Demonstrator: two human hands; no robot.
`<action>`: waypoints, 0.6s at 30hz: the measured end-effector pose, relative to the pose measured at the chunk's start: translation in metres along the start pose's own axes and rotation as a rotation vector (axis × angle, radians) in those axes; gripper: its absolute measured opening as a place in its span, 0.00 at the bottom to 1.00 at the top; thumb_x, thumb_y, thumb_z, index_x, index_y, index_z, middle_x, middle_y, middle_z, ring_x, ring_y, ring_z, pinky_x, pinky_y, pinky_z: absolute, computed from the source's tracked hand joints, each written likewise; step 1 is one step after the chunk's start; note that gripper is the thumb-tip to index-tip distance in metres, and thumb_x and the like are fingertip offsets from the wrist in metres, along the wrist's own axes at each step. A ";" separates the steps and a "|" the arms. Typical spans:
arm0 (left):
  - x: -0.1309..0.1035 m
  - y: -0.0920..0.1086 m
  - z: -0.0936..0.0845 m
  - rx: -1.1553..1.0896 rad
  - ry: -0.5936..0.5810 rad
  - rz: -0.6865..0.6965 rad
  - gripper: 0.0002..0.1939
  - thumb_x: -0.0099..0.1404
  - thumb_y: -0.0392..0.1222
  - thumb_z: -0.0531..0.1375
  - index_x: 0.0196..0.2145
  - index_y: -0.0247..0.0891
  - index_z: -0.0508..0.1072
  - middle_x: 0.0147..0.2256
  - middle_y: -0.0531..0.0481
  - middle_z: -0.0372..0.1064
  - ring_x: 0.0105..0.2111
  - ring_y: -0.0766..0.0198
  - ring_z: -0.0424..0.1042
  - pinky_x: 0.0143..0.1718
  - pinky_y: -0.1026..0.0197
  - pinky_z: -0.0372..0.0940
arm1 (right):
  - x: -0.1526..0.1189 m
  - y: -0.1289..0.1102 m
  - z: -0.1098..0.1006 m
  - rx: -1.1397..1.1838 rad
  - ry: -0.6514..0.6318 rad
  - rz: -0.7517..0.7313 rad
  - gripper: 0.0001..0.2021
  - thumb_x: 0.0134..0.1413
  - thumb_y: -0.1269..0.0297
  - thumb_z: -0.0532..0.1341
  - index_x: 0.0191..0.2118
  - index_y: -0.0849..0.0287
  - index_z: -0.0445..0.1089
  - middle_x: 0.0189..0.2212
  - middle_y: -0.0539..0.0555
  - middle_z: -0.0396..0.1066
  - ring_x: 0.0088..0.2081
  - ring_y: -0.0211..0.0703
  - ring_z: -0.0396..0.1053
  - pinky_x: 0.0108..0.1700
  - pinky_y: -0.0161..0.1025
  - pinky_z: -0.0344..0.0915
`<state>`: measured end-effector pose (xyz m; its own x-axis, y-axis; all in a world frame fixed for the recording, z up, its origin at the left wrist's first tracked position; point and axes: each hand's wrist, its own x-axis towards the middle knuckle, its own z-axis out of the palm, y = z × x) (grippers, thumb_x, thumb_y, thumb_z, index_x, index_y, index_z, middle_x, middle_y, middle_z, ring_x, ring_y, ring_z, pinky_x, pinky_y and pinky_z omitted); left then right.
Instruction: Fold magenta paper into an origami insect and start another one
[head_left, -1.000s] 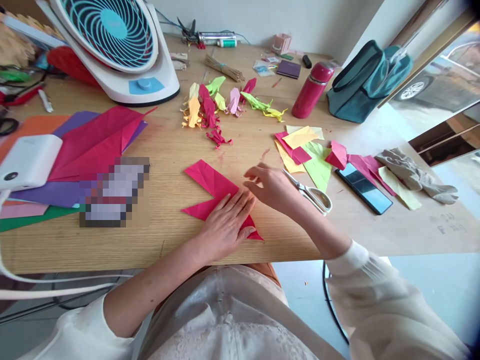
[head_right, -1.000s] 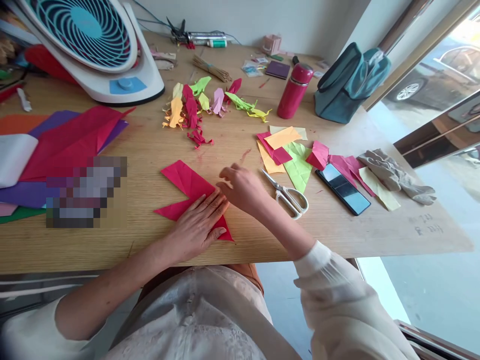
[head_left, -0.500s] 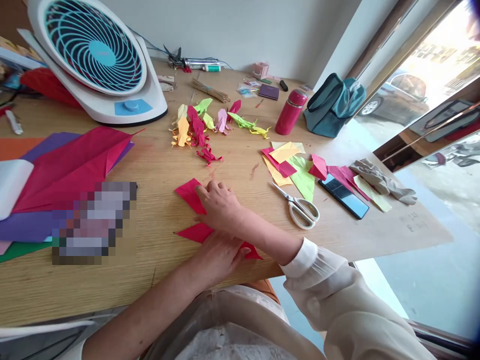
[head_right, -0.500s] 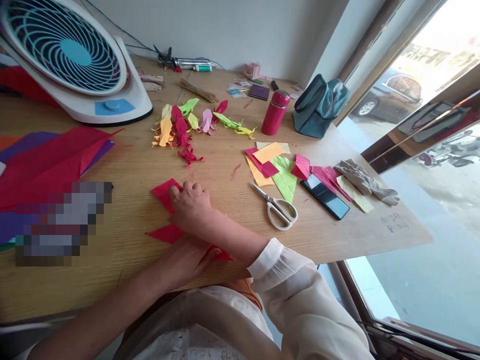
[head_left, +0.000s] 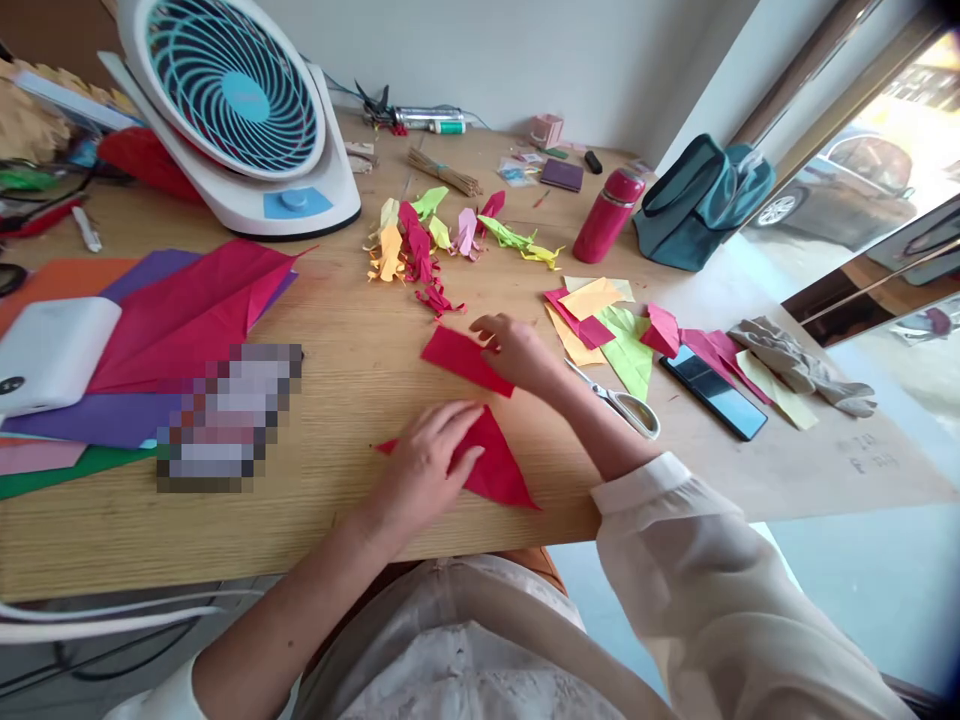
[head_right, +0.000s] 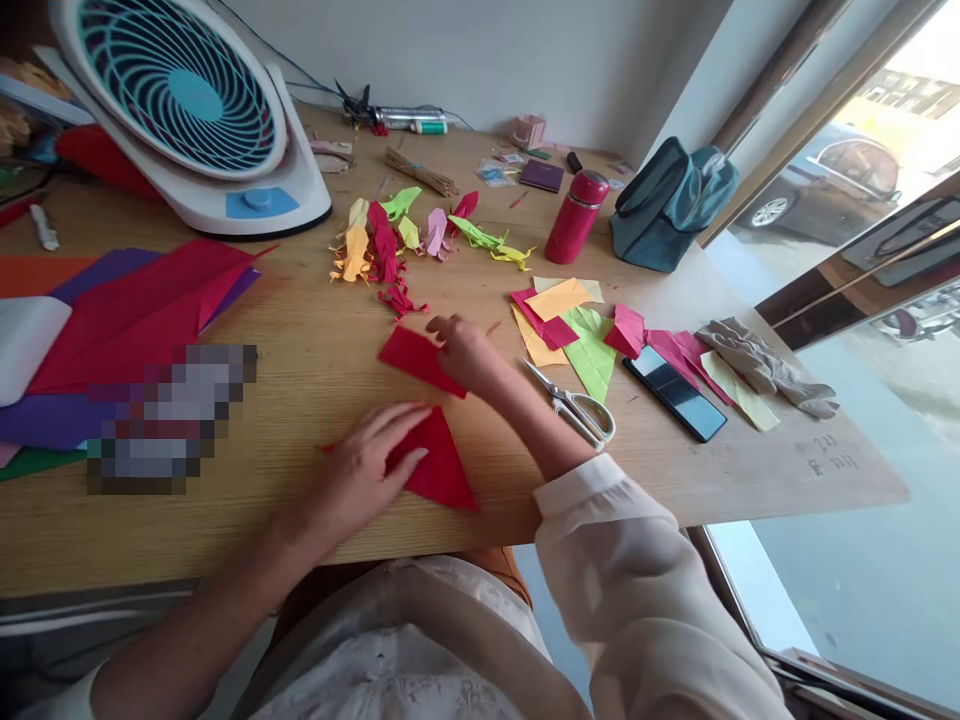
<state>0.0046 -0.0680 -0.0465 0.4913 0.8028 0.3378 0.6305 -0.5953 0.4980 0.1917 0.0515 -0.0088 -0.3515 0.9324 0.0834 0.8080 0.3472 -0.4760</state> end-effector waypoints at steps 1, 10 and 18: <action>-0.001 -0.004 -0.004 0.028 0.014 -0.038 0.21 0.71 0.40 0.56 0.60 0.41 0.65 0.55 0.42 0.68 0.56 0.51 0.66 0.58 0.45 0.64 | -0.004 0.017 -0.010 0.001 0.061 0.047 0.20 0.53 0.82 0.55 0.52 0.66 0.70 0.45 0.62 0.74 0.39 0.42 0.73 0.43 0.38 0.69; 0.003 -0.010 -0.020 0.099 -0.152 -0.206 0.19 0.54 0.44 0.71 0.37 0.40 0.67 0.42 0.47 0.66 0.44 0.52 0.67 0.45 0.49 0.66 | -0.058 0.067 -0.038 -0.189 0.493 0.068 0.12 0.63 0.66 0.56 0.48 0.58 0.72 0.46 0.62 0.70 0.48 0.55 0.69 0.50 0.52 0.65; 0.021 -0.007 -0.037 -0.284 -0.314 -0.474 0.17 0.59 0.41 0.65 0.47 0.44 0.72 0.38 0.52 0.76 0.38 0.57 0.76 0.40 0.57 0.69 | -0.073 0.017 -0.029 0.325 0.237 -0.109 0.10 0.65 0.59 0.58 0.43 0.57 0.74 0.39 0.55 0.75 0.36 0.42 0.71 0.39 0.38 0.67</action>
<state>-0.0115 -0.0463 -0.0136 0.3774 0.9042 -0.2003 0.6603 -0.1111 0.7428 0.2447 -0.0082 0.0023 -0.2776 0.9021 0.3304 0.5675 0.4314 -0.7013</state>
